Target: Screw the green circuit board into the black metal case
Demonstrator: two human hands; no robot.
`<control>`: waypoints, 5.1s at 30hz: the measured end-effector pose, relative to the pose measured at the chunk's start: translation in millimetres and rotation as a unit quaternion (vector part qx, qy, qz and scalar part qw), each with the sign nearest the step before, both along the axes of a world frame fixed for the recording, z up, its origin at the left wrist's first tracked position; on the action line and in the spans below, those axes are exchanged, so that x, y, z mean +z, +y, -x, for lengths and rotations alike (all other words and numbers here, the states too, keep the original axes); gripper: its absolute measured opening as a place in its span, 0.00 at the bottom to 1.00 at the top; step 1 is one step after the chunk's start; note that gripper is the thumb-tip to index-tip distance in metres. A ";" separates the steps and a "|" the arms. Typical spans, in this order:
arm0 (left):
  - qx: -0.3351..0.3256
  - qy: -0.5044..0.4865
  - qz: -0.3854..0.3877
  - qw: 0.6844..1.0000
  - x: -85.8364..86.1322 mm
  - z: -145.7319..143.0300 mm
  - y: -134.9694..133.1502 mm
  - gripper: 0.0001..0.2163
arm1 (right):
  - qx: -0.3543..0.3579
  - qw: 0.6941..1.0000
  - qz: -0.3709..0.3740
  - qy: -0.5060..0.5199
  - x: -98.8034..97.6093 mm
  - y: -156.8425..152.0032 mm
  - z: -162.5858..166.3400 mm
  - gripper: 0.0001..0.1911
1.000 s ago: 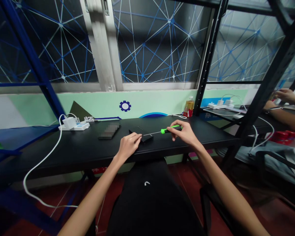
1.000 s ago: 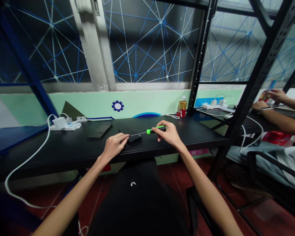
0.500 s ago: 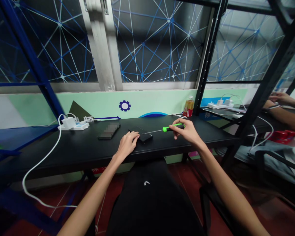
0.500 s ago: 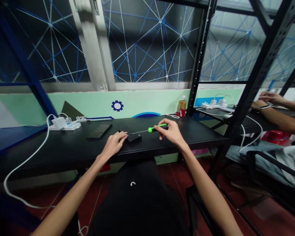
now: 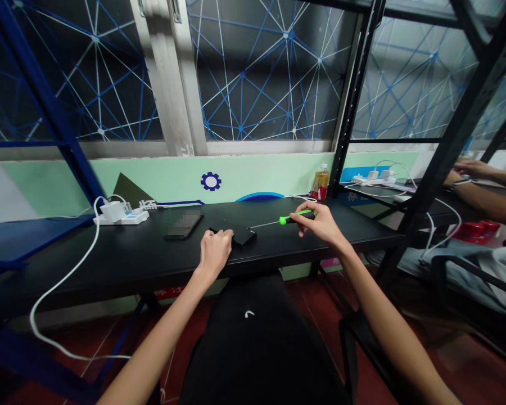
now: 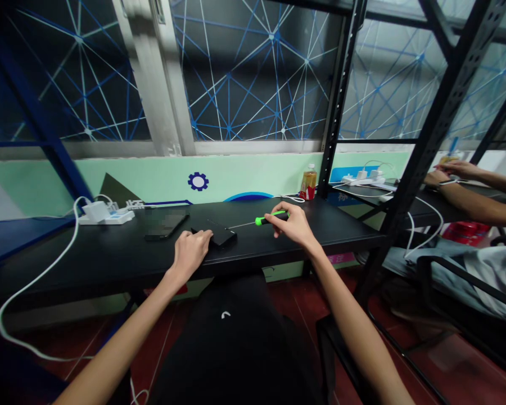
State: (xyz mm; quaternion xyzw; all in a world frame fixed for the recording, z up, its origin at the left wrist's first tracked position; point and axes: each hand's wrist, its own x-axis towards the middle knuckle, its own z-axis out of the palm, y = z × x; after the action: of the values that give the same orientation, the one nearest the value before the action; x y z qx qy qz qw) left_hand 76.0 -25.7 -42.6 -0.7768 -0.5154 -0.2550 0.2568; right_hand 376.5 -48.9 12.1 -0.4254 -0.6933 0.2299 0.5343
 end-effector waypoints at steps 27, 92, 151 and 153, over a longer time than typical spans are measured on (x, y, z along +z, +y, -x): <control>0.115 0.016 0.046 0.992 2.9 1.8 -1.4 0.17 | 0.066 0.964 0.210 0.152 -42.6 48.3 -18.8 0.23; 0.109 0.001 0.042 0.993 5.3 1.9 -3.6 0.18 | 0.058 0.975 0.178 0.117 -42.8 44.8 -8.8 0.25; 0.092 0.020 0.077 0.993 3.8 -1.0 -0.7 0.17 | 0.019 0.986 0.163 0.003 -46.2 49.3 -9.4 0.24; 0.089 0.010 0.070 0.994 3.7 -0.8 -0.5 0.17 | 0.023 0.988 0.153 0.023 -50.5 53.7 -11.4 0.24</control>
State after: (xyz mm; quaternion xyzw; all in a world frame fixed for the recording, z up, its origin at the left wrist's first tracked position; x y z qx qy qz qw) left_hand 76.8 -26.1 -38.9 -0.7465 -0.5963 -0.1864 0.2291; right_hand 387.9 4.8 -38.3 -0.4805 -0.6474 0.3548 0.4734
